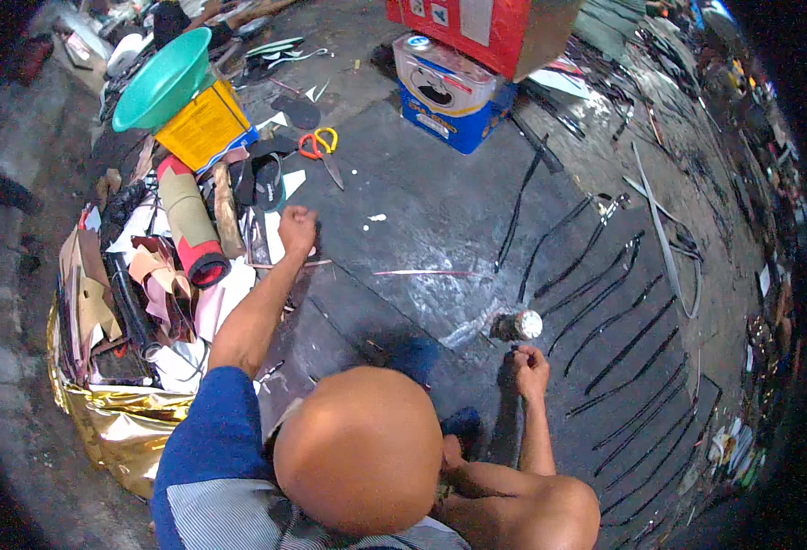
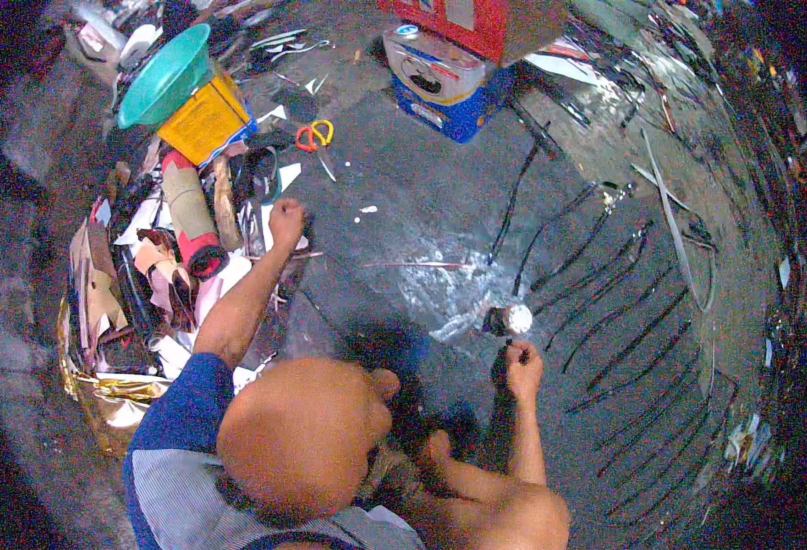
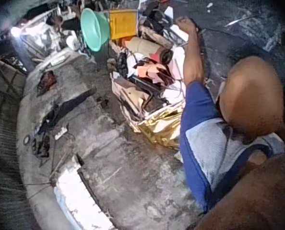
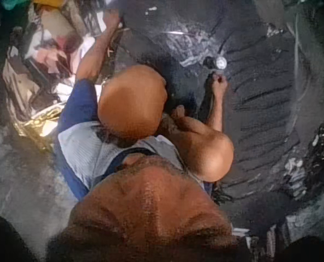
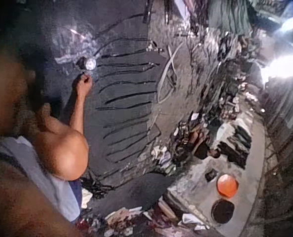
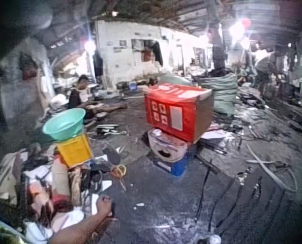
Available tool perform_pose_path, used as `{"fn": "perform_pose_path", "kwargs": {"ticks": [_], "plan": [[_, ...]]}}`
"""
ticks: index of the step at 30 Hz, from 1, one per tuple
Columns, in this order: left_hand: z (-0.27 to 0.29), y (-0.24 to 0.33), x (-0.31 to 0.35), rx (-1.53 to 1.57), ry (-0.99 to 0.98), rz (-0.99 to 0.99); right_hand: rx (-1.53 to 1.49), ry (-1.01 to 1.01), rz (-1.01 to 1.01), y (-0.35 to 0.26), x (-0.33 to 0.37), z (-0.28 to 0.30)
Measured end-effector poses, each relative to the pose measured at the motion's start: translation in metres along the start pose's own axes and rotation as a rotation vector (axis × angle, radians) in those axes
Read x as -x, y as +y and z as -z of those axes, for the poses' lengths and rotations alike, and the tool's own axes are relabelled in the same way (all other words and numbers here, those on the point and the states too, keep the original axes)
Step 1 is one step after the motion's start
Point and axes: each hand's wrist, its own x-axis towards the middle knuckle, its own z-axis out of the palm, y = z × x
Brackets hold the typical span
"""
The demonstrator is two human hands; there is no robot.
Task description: The person sits on the floor and repeatedly picks up black cable strips, rubs them against a small white cylindrical object, and places them on the floor. The person handles the cables one at a time in a repetitive manner.
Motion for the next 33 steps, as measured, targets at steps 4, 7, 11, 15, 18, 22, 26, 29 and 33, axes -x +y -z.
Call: {"fn": "perform_pose_path", "kwargs": {"ticks": [4,7,11,15,18,22,26,29,33], "plan": [[-0.051,0.018,-0.069,-0.156,-0.011,0.004,-0.072,-0.021,-0.013,0.045,-0.016,-0.019],[-0.075,0.025,-0.101,-0.192,-0.096,0.071,-0.08,-0.042,0.017,0.067,-0.012,-0.031],[-0.119,0.044,-0.084,-0.448,-0.207,0.055,-0.013,0.068,-0.052,0.055,0.006,-0.032],[-0.133,0.034,-0.115,-0.591,-0.275,0.076,-0.166,0.037,-0.122,0.027,0.016,-0.043],[-0.1,-0.03,-0.185,-0.599,-0.345,0.009,-0.138,-0.014,-0.089,0.025,0.013,-0.071],[-0.097,-0.021,-0.149,-0.246,-0.272,0.235,-0.023,0.048,-0.181,0.02,0.02,-0.061],[-0.01,-0.031,-0.08,0.275,-0.3,0.233,-0.069,-0.053,-0.259,-0.006,0.018,-0.077],[0.056,-0.029,0.005,0.071,-0.113,-0.04,-0.089,-0.083,-0.279,-0.033,0.022,-0.08],[0.115,0.002,0.131,0.084,-0.099,0.151,-0.147,-0.092,-0.266,0.0,0.011,-0.092]]}}
